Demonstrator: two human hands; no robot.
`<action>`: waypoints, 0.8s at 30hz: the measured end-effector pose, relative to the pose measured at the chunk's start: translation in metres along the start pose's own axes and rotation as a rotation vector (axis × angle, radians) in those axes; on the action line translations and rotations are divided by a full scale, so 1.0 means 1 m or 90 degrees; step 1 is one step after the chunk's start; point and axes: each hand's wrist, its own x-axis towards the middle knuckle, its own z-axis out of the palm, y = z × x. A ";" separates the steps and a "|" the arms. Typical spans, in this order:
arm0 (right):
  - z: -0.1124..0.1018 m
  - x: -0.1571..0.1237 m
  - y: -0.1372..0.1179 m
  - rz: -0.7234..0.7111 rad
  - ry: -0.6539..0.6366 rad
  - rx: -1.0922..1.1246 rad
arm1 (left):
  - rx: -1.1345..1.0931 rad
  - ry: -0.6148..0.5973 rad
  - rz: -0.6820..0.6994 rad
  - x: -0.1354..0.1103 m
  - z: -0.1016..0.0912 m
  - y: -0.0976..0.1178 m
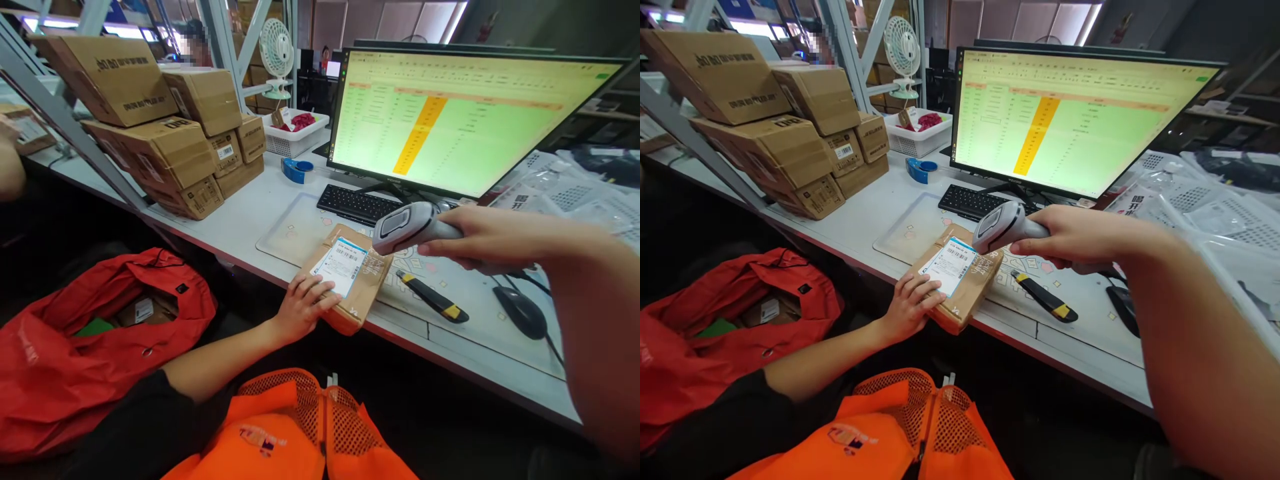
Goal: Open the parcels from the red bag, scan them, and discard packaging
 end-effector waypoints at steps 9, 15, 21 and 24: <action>0.010 0.004 0.062 0.141 -0.053 -0.073 | -0.090 0.054 -0.012 -0.003 0.002 -0.003; 0.049 -0.008 0.149 0.304 0.151 -0.334 | -0.471 0.080 -0.481 0.004 -0.004 -0.044; 0.080 -0.022 0.180 0.464 0.150 -0.398 | -0.622 -0.029 -0.562 0.030 -0.006 -0.095; 0.071 -0.016 0.171 0.467 0.204 -0.418 | -0.612 0.031 -0.565 0.036 0.008 -0.103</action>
